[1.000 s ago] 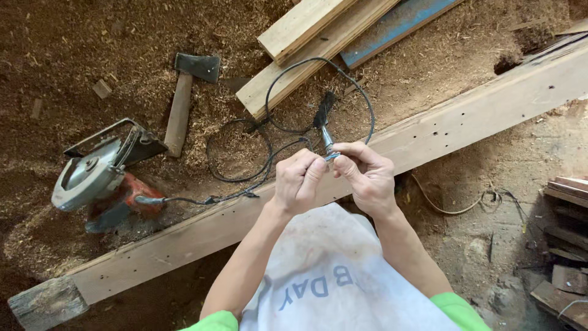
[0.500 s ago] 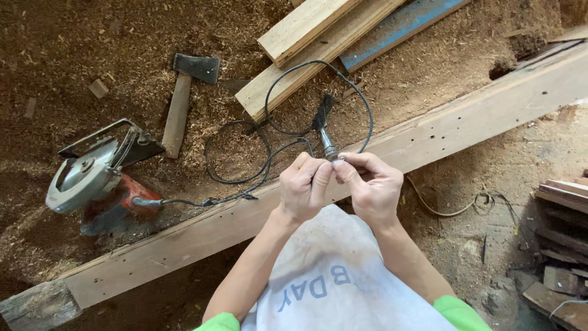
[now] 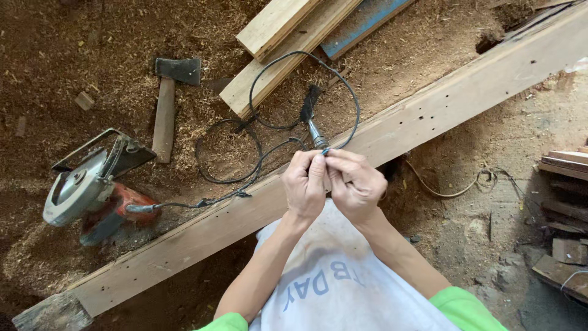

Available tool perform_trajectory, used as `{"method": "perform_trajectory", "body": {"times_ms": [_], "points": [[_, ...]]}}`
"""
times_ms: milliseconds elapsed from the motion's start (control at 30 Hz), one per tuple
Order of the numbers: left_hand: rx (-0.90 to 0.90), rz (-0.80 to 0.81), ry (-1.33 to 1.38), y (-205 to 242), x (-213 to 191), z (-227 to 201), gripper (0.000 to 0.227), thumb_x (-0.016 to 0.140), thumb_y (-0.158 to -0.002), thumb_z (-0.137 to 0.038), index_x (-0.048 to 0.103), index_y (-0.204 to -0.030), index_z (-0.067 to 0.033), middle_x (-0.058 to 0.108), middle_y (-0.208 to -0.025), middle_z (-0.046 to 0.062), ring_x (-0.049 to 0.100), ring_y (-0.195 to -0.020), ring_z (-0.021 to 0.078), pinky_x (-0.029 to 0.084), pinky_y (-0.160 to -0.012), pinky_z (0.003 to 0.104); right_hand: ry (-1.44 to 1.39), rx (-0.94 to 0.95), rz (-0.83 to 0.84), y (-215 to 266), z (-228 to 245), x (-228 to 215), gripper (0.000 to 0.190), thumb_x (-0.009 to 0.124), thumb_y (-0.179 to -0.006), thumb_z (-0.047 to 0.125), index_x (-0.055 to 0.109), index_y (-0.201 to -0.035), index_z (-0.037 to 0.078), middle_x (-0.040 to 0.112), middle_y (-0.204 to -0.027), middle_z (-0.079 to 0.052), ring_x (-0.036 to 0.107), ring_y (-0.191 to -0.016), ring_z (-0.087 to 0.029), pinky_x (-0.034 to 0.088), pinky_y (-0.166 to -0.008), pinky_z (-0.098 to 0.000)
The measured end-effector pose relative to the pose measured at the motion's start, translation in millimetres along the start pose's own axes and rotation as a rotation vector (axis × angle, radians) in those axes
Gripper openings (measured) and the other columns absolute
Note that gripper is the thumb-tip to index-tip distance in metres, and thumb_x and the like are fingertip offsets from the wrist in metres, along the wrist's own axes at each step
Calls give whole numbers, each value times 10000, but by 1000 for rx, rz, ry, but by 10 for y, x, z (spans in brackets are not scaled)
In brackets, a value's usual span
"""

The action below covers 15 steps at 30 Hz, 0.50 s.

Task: The person uses a chisel and a small axe to chip away at a wooden plank. They then pick up a circular saw and proceed to strip the insulation from its power cord using the chisel, exposing the internal wires.

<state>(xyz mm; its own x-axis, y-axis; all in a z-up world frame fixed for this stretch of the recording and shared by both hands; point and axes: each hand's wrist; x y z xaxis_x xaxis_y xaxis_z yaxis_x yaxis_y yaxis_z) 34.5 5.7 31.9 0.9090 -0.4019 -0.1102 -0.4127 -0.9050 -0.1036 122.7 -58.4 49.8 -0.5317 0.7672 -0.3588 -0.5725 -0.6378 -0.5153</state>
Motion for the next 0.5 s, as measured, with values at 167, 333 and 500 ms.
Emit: {"method": "perform_trajectory", "body": {"times_ms": [167,333,500], "points": [[90,48,-8,63,58,-50,153,643,-1017,-143,732,-1060,-26,646,-851,93,632,-740,220,498,-668,334,-177,308,33,-15,-42,-205,190,758,-949,-10,700,-1128,15,742,-974,-64,678,-804,-73,557,-710,-229],[120,12,-84,157,151,-50,135,662,-1007,-130,726,-1054,-20,633,-861,112,633,-742,226,508,-676,346,-127,228,131,-51,-74,-391,135,766,-957,-14,706,-1076,12,710,-992,-79,652,-820,-100,547,-726,-239],[91,-43,-74,299,295,6,130,641,-1014,-125,700,-1038,-12,650,-904,122,652,-804,247,524,-724,363,-65,136,233,-47,-128,-490,141,746,-953,-38,637,-1031,7,642,-979,-84,645,-811,-136,551,-738,-253]]}}
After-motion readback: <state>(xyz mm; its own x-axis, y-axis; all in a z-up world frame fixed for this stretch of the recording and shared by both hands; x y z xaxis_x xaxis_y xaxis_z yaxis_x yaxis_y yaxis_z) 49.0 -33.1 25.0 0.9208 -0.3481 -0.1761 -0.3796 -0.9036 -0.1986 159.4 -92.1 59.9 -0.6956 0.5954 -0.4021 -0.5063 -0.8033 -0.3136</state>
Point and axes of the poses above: each hand's wrist, its own y-axis away from the middle knuckle, its own x-axis out of the palm, z = x × y
